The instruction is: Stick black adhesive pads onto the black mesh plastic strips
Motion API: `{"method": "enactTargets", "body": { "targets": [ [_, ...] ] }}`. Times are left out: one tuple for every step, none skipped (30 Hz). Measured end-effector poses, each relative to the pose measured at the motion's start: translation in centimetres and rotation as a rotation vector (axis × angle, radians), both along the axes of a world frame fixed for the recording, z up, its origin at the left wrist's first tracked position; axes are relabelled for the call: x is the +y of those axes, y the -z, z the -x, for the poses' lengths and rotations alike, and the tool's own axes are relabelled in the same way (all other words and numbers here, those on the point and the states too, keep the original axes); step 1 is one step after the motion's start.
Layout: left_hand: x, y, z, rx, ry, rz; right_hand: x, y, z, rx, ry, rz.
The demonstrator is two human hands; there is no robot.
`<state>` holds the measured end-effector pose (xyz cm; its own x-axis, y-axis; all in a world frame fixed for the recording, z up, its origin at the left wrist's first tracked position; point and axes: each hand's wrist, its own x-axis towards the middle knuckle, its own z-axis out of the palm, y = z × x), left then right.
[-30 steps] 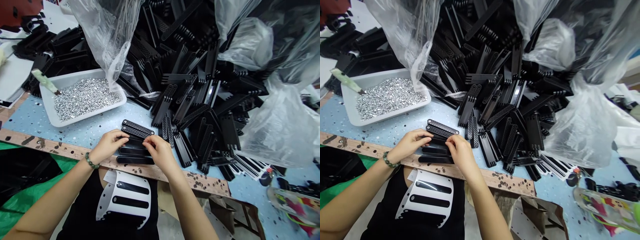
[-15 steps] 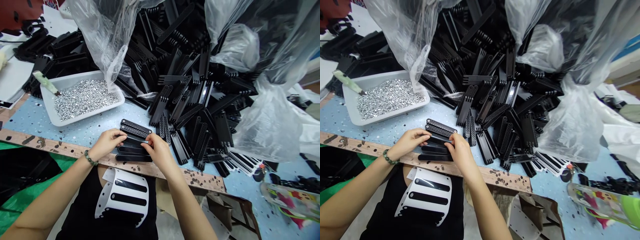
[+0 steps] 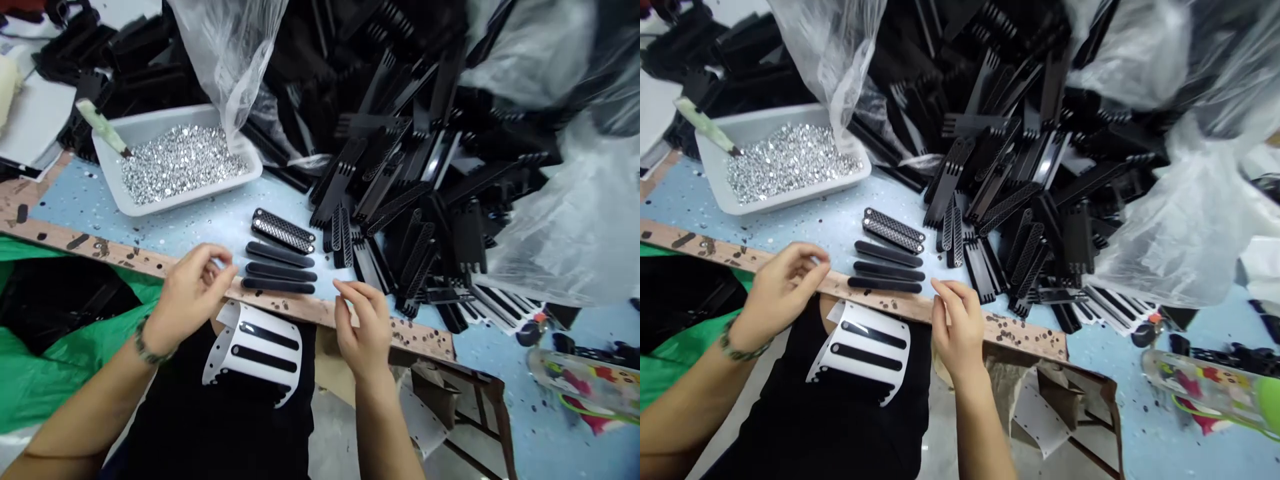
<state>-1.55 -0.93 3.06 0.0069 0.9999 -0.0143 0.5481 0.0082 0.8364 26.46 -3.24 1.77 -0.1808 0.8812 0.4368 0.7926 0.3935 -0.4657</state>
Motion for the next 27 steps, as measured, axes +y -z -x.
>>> {"method": "enactTargets", "body": {
  "targets": [
    [-1.9, -0.4, 0.8, -0.002, 0.091, 0.063, -1.3, -0.2, 0.2, 0.064, -0.019, 0.011],
    [-3.7, -0.6, 1.6, -0.001, 0.216, 0.143, -2.6, -0.2, 0.6, 0.13, -0.05, 0.042],
    [-5.3, -0.5, 2.2, 0.003, 0.34, 0.219, -3.8, -0.2, 1.1, 0.197, -0.096, 0.095],
    [-6.8, -0.2, 2.7, 0.009, 0.455, 0.291, -5.1, -0.1, 1.8, 0.265, -0.16, 0.167],
    [-8.0, 0.3, 3.0, 0.015, 0.535, 0.346, -6.2, 0.2, 2.6, 0.326, -0.239, 0.244],
    [-9.0, 1.0, 3.0, 0.017, 0.581, 0.383, -7.2, 0.5, 3.5, 0.371, -0.319, 0.31],
    [-9.8, 1.7, 2.8, 0.015, 0.599, 0.409, -8.1, 0.9, 4.3, 0.391, -0.393, 0.359],
    [-10.4, 2.3, 2.5, 0.007, 0.593, 0.424, -8.7, 1.3, 5.1, 0.386, -0.45, 0.39],
    [-10.8, 2.9, 2.1, -0.003, 0.569, 0.428, -9.2, 1.8, 5.8, 0.358, -0.482, 0.404],
    [-11.0, 3.4, 1.6, -0.017, 0.528, 0.426, -9.6, 2.2, 6.4, 0.32, -0.491, 0.404],
    [-11.1, 3.7, 1.1, -0.037, 0.479, 0.426, -9.8, 2.5, 6.8, 0.283, -0.48, 0.399],
    [-11.2, 4.0, 0.6, -0.065, 0.427, 0.432, -9.9, 2.8, 7.1, 0.251, -0.458, 0.391],
    [-11.2, 4.1, 0.3, -0.097, 0.381, 0.441, -9.9, 2.9, 7.2, 0.229, -0.435, 0.381],
    [-11.1, 4.1, 0.0, -0.133, 0.355, 0.458, -9.9, 3.0, 7.3, 0.215, -0.409, 0.369],
    [-11.1, 4.1, -0.1, -0.166, 0.352, 0.476, -9.9, 3.0, 7.3, 0.205, -0.383, 0.357],
    [-11.0, 4.1, -0.2, -0.191, 0.37, 0.491, -9.8, 3.0, 7.3, 0.197, -0.358, 0.344],
    [-11.0, 4.0, -0.2, -0.207, 0.4, 0.495, -9.8, 3.0, 7.2, 0.19, -0.339, 0.333],
    [-11.0, 4.0, -0.3, -0.213, 0.43, 0.488, -9.8, 3.0, 7.2, 0.192, -0.328, 0.326],
    [-11.0, 4.0, -0.3, -0.217, 0.451, 0.472, -9.7, 3.1, 7.2, 0.207, -0.323, 0.324],
    [-11.0, 4.0, -0.4, -0.22, 0.457, 0.45, -9.7, 3.1, 7.2, 0.237, -0.322, 0.332],
    [-11.2, 4.1, -0.5, -0.223, 0.451, 0.424, -9.6, 3.2, 7.2, 0.281, -0.321, 0.352],
    [-11.3, 4.3, -0.7, -0.225, 0.435, 0.403, -9.5, 3.3, 7.2, 0.334, -0.309, 0.385],
    [-11.5, 4.5, -0.9, -0.226, 0.398, 0.385, -9.4, 3.5, 7.3, 0.39, -0.282, 0.427],
    [-11.6, 4.7, -1.1, -0.229, 0.343, 0.371, -9.2, 3.6, 7.4, 0.441, -0.241, 0.473],
    [-11.8, 4.9, -1.3, -0.234, 0.287, 0.358, -9.1, 3.9, 7.4, 0.482, -0.197, 0.518],
    [-11.9, 5.2, -1.5, -0.234, 0.245, 0.343, -9.0, 4.1, 7.5, 0.515, -0.157, 0.555],
    [-11.9, 5.4, -1.6, -0.225, 0.229, 0.326, -9.0, 4.3, 7.6, 0.542, -0.127, 0.583]
  ]
}}
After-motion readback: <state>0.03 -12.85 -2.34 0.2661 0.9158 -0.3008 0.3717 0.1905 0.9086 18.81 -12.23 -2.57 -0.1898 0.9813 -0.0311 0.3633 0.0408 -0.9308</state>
